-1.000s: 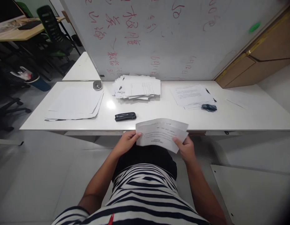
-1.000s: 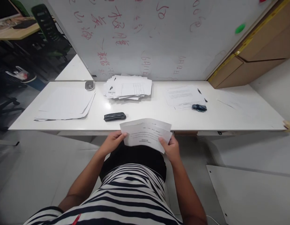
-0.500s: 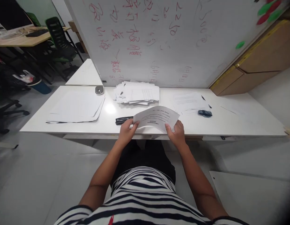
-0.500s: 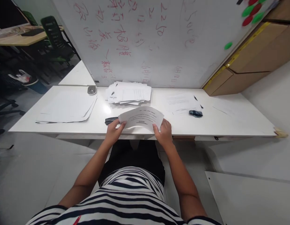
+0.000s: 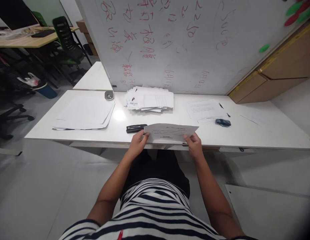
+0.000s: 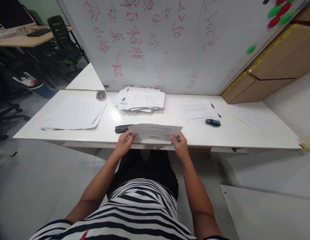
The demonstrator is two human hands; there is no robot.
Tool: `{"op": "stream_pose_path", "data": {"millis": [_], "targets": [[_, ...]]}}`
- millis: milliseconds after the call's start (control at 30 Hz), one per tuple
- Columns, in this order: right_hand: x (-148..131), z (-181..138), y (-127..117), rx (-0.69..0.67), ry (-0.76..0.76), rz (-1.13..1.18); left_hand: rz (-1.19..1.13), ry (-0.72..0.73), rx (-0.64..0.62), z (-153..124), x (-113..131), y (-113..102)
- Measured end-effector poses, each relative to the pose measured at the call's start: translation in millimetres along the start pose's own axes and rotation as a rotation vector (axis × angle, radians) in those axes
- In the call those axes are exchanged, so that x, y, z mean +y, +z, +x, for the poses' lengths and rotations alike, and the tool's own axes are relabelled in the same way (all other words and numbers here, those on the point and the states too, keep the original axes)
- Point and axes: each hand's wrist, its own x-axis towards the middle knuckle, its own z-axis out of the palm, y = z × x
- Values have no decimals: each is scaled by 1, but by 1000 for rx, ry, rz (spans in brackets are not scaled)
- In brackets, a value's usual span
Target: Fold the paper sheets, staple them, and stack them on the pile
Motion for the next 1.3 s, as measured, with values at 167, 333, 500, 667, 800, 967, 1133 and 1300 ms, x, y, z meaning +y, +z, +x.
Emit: {"op": "stream_pose_path", "data": {"millis": [167, 333, 500, 667, 800, 967, 1133, 1300], "targets": [[-4, 8, -6, -55, 54, 165, 60, 25, -38, 0, 1, -2], [5, 13, -4, -64, 131, 250, 70, 23, -44, 1, 3, -3], [5, 9, -6, -41, 161, 163, 28, 6, -55, 0, 7, -3], [3, -9, -20, -23, 231, -114, 178, 50, -16, 1, 9, -14], [11, -28, -26, 6, 340, -67, 531, 259, 130, 19, -9, -27], [14, -44, -18, 36, 483, 149, 798, 240, 85, 42, -40, -32], [10, -44, -9, 37, 533, 239, 883, 230, 73, 45, -46, -32], [13, -41, 2, -3, 564, 251, 826, 239, 58, 43, -43, -35]]}}
